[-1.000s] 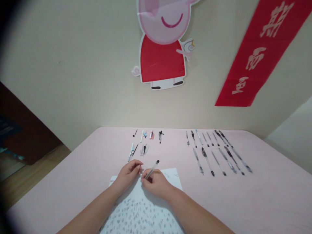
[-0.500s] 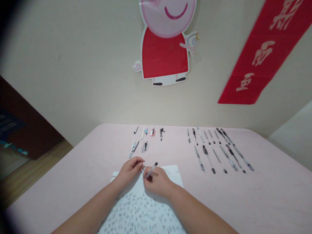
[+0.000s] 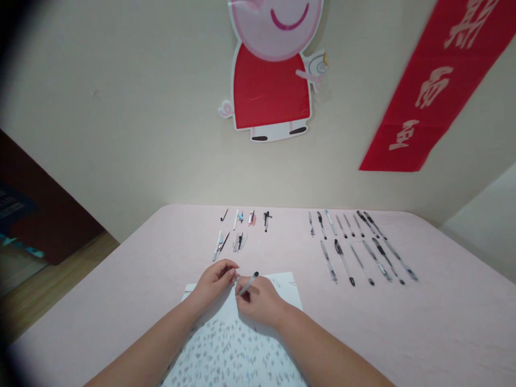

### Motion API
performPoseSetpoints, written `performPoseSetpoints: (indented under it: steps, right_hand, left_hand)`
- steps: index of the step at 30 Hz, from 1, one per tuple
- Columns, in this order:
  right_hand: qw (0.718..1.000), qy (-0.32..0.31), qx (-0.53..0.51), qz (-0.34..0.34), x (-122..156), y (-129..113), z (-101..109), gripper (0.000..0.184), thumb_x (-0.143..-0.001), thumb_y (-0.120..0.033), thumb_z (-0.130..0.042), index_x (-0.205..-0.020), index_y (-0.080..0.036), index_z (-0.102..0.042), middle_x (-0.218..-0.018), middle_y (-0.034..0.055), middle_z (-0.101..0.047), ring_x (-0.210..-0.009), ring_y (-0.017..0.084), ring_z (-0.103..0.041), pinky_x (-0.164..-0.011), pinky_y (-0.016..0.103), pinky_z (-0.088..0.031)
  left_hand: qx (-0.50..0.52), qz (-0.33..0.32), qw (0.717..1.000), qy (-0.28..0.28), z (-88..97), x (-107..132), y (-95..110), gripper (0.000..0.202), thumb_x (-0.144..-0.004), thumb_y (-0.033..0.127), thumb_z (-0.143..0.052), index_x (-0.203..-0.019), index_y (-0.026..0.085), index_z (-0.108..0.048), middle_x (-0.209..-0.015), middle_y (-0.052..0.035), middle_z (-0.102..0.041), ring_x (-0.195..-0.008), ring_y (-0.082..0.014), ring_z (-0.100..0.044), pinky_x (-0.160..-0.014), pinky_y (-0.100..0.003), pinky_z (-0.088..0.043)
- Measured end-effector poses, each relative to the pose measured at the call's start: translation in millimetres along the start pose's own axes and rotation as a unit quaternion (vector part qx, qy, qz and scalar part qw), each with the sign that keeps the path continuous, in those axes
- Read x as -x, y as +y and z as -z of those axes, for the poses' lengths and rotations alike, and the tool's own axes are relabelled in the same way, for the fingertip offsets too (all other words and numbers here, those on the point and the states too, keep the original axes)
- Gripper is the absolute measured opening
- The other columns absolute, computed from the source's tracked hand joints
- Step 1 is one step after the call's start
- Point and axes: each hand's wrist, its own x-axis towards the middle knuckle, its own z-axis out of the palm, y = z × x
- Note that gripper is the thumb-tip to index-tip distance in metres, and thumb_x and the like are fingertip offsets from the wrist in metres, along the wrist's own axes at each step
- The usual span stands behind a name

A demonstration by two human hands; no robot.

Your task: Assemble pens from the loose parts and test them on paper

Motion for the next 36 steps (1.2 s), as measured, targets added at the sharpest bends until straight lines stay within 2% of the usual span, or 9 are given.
performPoseSetpoints:
  steps: [14,22,31,36]
  right_hand:
    - [1.0,-0.009,0.012,0.008,0.8,0.6,1.2,0.017,-0.062,-0.008,-0.048,-0.064,-0.019,-0.061,-0.052,-0.0033,-0.056,-0.048,0.011,-0.048,-0.05,0.021,-0.035]
    - [1.0,-0.019,0.011,-0.003,-0.1,0.5,2.4,0.016,-0.062,-0.007,-0.049,-0.066,-0.018,-0.06,-0.054,-0.0036,-0.054,-0.05,0.01,-0.047,-0.05,0.019,-0.034]
    - [0.996,-0.019,-0.083,-0.038,-3.7,5.1,1.3,0.014,-0.063,-0.006,-0.049,-0.065,-0.018,-0.055,-0.052,-0.0067,-0.043,-0.049,0.009,-0.042,-0.048,0.019,-0.032]
    - [0.993,0.017,-0.114,-0.023,-6.6,7.7,7.5,0.01,-0.072,-0.013,-0.05,-0.07,-0.018,-0.059,-0.057,-0.0043,-0.049,-0.052,0.009,-0.044,-0.05,0.02,-0.034]
  left_hand:
    - [-0.007,-0.004,1.0,-0.001,0.4,0.6,-0.3,0.009,-0.07,0.018,-0.061,-0.076,0.018,-0.068,-0.063,-0.0013,-0.062,-0.06,-0.0159,-0.055,-0.062,-0.027,-0.041]
    - [-0.06,-0.017,0.998,-0.014,1.2,0.2,-2.0,0.013,-0.073,0.019,-0.055,-0.08,0.017,-0.065,-0.065,-0.0009,-0.062,-0.062,-0.0156,-0.056,-0.062,-0.027,-0.042]
    - [-0.074,-0.021,0.997,-0.017,0.2,0.4,1.8,0.013,-0.072,0.019,-0.053,-0.078,0.017,-0.064,-0.061,0.0011,-0.06,-0.06,-0.0143,-0.056,-0.06,-0.026,-0.043]
    - [-0.062,-0.015,0.998,-0.01,0.5,-0.3,0.3,0.012,-0.072,0.021,-0.055,-0.078,0.017,-0.065,-0.06,0.0011,-0.06,-0.059,-0.0141,-0.056,-0.059,-0.026,-0.043]
